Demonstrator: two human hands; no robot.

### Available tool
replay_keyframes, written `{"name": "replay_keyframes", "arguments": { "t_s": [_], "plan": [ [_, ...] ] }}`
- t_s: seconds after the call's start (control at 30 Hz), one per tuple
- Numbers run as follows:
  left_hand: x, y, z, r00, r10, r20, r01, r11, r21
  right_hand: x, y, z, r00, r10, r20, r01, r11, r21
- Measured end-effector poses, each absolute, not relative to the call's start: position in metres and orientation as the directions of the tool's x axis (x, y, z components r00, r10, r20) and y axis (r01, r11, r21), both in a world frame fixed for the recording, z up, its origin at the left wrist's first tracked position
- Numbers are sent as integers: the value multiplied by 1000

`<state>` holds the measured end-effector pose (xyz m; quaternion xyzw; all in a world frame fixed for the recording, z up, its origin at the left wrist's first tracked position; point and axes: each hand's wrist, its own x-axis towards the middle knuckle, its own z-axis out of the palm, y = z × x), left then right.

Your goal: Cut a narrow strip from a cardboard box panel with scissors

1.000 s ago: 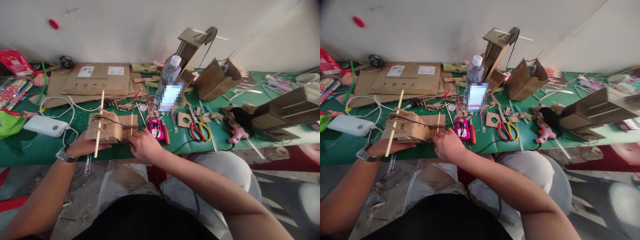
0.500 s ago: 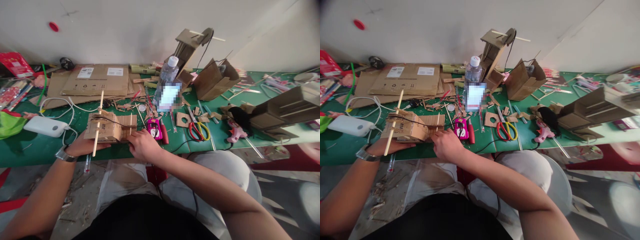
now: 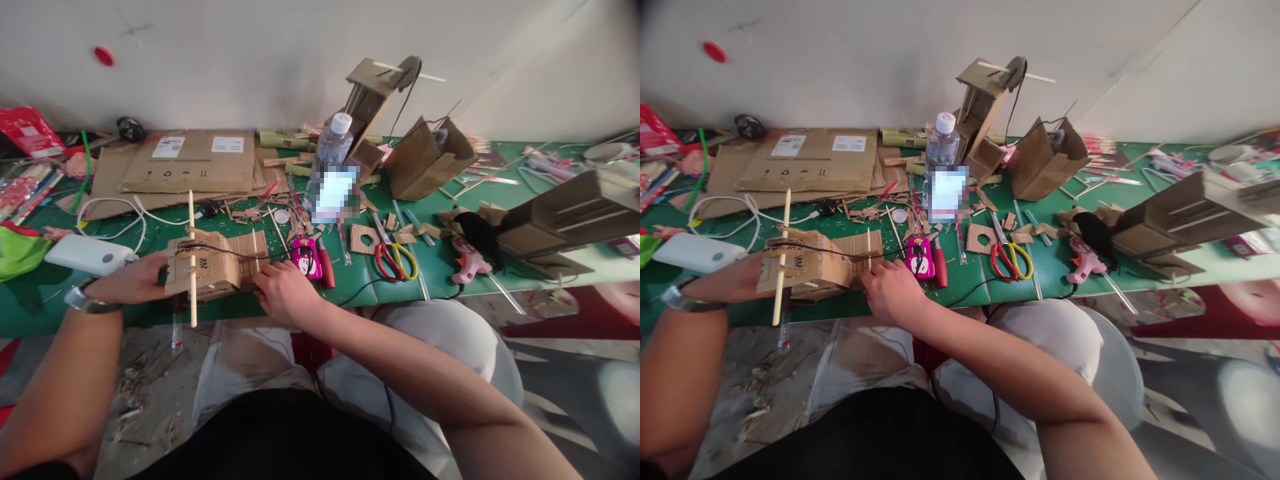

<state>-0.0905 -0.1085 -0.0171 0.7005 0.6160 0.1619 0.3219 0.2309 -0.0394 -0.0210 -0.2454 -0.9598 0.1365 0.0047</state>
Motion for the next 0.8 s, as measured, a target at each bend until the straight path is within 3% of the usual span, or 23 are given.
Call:
{"name": "replay_keyframes", "arguments": {
  "t_s": [0.13,0.33,0.47,0.6,0.8],
  "plan": [
    [-86,-72,-2,195,956,-218,593,62,803,232,-39,-20,-887,458,-63,457,850,-261],
    [-65,-3,-17,486,787,-381,592,24,805,231,-37,-26,-887,461,-35,455,856,-246],
    [-50,28,-24,528,706,-472,621,58,781,230,-38,-27,-886,464,-16,453,856,-249],
    [-35,43,-24,517,767,-381,603,-11,797,237,-39,-18,-888,460,12,442,860,-256],
    [-35,42,-31,518,830,-207,705,-277,653,250,-35,-13,-895,446,30,419,860,-291]
  ]
}}
